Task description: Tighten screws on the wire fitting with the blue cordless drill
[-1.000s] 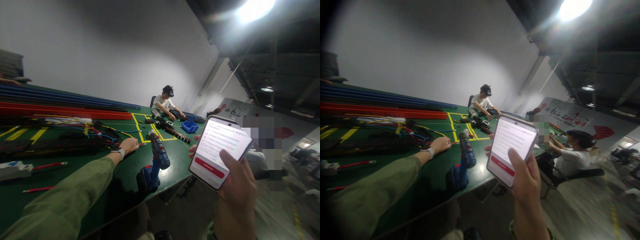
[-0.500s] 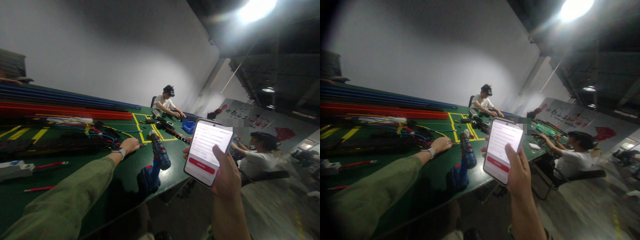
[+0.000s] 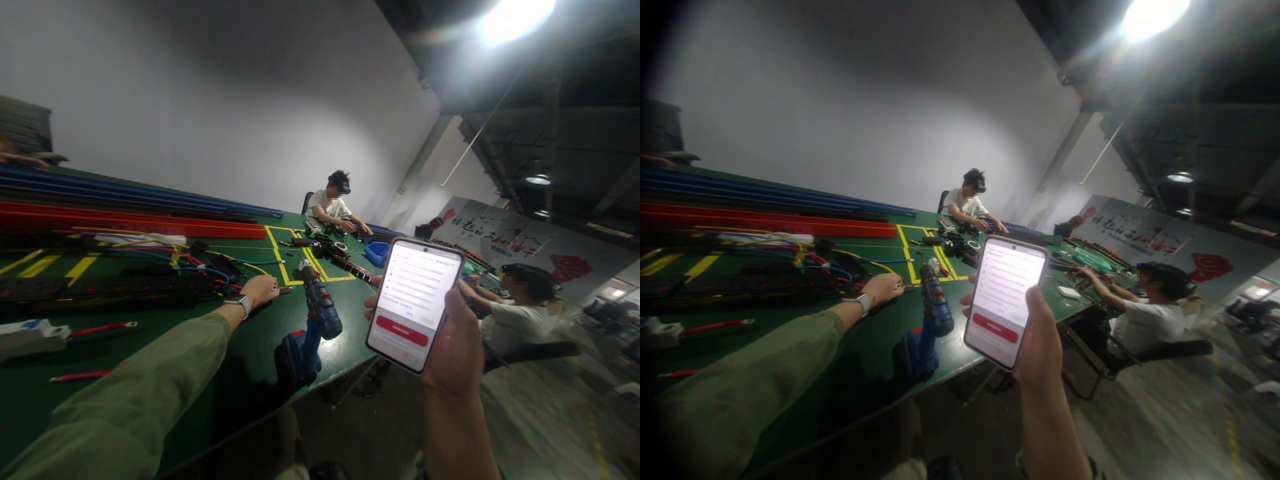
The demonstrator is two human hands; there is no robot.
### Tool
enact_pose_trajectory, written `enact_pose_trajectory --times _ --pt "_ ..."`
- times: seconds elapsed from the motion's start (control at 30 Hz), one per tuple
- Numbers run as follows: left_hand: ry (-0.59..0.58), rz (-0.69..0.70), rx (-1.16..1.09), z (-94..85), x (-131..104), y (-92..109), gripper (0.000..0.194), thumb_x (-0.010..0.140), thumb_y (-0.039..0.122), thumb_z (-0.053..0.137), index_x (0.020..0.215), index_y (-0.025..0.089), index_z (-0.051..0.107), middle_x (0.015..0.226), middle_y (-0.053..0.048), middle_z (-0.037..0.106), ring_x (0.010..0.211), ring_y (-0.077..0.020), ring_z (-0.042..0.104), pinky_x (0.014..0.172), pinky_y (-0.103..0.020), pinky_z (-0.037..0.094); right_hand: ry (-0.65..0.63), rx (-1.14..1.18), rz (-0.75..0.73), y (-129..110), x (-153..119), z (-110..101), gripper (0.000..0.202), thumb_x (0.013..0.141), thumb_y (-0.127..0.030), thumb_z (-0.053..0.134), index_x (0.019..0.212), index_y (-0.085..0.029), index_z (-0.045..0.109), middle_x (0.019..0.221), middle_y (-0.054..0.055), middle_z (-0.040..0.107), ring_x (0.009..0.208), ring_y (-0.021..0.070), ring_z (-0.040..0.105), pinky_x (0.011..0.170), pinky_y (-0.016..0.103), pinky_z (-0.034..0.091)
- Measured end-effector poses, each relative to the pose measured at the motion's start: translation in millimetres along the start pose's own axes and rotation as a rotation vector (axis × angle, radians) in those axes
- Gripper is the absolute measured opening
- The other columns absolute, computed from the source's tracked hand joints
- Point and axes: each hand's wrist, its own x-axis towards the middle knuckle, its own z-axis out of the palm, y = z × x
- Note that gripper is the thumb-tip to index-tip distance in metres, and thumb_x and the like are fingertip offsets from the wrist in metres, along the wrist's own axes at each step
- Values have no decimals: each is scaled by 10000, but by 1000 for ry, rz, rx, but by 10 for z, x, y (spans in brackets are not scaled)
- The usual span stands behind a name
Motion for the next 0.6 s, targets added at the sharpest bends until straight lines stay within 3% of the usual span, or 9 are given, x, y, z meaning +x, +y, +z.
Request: enact_pose_trajectory --times 0.17,0.33,0.6 --pt "-7 0 -15 -31 -9 15 334 830 423 525 920 169 721 925 -137 714 869 -233 665 778 -296 453 45 -42 53 41 42 -80 521 819 -555 532 1204 -226 655 1069 158 710 794 347 706 588 480 584" --pt "-16 -15 -35 -46 -16 27 314 826 407 543 919 168 724 934 -139 712 878 -232 662 784 -296 453 46 21 84 19 35 -41 542 805 -578 522 1203 -236 657 1118 130 701 810 334 709 631 490 592" --pt "-13 7 -15 -29 -7 12 333 839 424 521 910 167 721 928 -131 708 878 -223 655 797 -292 446 77 2 18 17 -20 11 561 684 -296 557 1238 -240 630 1134 113 697 913 353 697 707 532 575"
